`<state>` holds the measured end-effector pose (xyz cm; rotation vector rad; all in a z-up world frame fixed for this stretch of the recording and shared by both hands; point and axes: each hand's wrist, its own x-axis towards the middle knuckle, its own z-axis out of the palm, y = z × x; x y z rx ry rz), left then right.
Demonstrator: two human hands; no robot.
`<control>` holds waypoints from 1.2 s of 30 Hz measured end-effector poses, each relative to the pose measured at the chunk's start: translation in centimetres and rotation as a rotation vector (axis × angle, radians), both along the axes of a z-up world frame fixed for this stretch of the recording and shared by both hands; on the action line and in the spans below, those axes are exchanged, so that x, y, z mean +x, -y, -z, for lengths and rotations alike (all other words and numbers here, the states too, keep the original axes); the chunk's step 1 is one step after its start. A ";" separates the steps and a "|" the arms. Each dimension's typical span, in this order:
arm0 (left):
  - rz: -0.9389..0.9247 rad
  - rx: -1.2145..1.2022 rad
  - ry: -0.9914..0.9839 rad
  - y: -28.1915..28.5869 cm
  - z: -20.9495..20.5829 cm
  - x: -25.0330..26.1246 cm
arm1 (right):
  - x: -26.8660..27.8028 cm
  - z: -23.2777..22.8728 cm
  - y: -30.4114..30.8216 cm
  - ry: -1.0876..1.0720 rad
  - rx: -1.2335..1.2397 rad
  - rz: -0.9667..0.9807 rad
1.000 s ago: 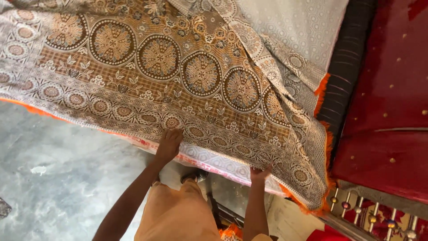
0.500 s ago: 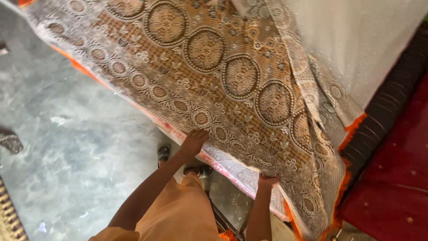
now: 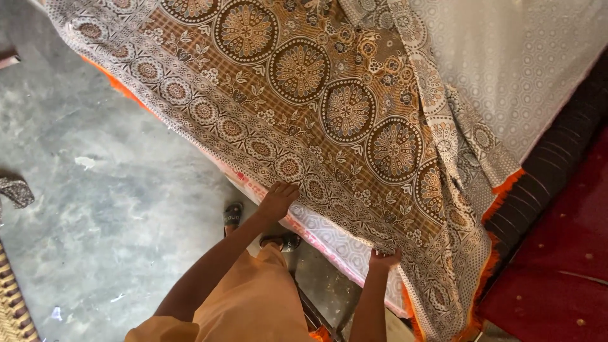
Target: Folding a large patterned fabric on a bed.
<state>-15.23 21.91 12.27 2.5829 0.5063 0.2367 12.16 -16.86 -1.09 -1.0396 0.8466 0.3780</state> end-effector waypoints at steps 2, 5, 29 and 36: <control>0.010 -0.007 0.011 -0.2 -0.5 0.4 | -0.2 -1.2 -0.1 -0.026 -0.050 0.028; -0.001 -0.011 0.037 -0.6 -0.9 1.2 | -0.5 -4.4 -1.3 -0.075 -0.113 0.059; 0.140 0.013 0.097 -8.9 -1.6 11.7 | 3.1 -9.7 -8.0 0.030 -0.019 0.089; 0.198 0.022 0.061 -13.9 0.5 17.6 | 6.7 -9.4 -12.0 0.012 -0.055 0.111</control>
